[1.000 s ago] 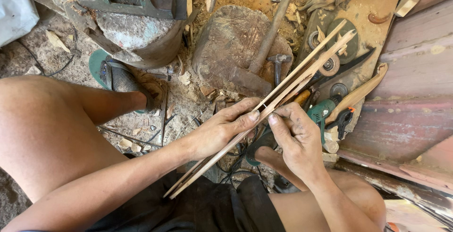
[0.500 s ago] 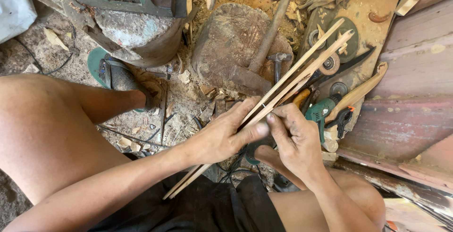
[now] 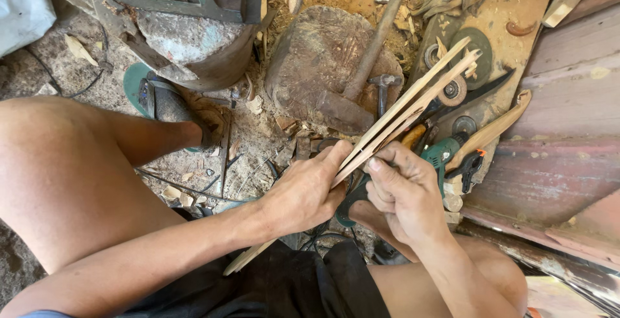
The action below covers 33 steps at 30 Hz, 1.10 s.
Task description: The person aligns two wooden pieces, drills holes, and inserts metal rods to join them. They use a hammer to secure the rods and inspect the fit of the assembled parts.
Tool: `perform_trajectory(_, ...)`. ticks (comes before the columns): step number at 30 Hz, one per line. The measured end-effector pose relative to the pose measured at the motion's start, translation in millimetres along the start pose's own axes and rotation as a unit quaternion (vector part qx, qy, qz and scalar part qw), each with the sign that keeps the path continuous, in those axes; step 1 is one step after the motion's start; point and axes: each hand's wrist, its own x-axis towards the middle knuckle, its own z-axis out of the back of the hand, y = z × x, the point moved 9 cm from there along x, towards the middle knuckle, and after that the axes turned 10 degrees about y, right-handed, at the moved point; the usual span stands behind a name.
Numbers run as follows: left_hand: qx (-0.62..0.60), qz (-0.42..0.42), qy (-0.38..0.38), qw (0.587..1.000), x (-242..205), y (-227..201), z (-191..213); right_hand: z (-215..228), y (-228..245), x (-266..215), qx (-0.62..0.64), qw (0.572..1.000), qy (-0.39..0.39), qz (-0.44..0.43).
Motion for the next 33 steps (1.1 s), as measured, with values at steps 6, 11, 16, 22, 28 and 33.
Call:
perform_trajectory(6, 0.014, 0.062, 0.049, 0.997, 0.9, 12.6, -10.1, -13.9, 31.3, -5.7, -0.555, 0.824, -0.025, 0.115)
perform_trajectory(11, 0.022, 0.025, 0.047, 0.998, 0.0, 9.1, -9.0, -53.7, 39.6, -16.3, -0.771, 0.580, 0.063, 0.257)
perform_trajectory(16, 0.050, -0.007, 0.011, 0.999, -1.6, -1.8, -5.2, 12.5, 3.2, -7.9, -0.267, 0.962, -0.055, 0.000)
perform_trajectory(22, 0.035, -0.010, -0.021, 0.999, -2.5, -2.6, 0.3, 15.5, -0.9, -2.6, -0.065, 0.997, 0.041, 0.020)
perform_trajectory(28, 0.041, -0.098, -0.077, 0.991, -5.8, -15.1, 7.7, 12.9, 8.2, -3.8, -0.314, 0.946, 0.027, 0.071)
perform_trajectory(33, 0.050, -0.091, -0.025, 0.994, -3.7, -12.4, -0.2, -20.5, 38.8, -7.7, -0.674, 0.704, 0.067, 0.214)
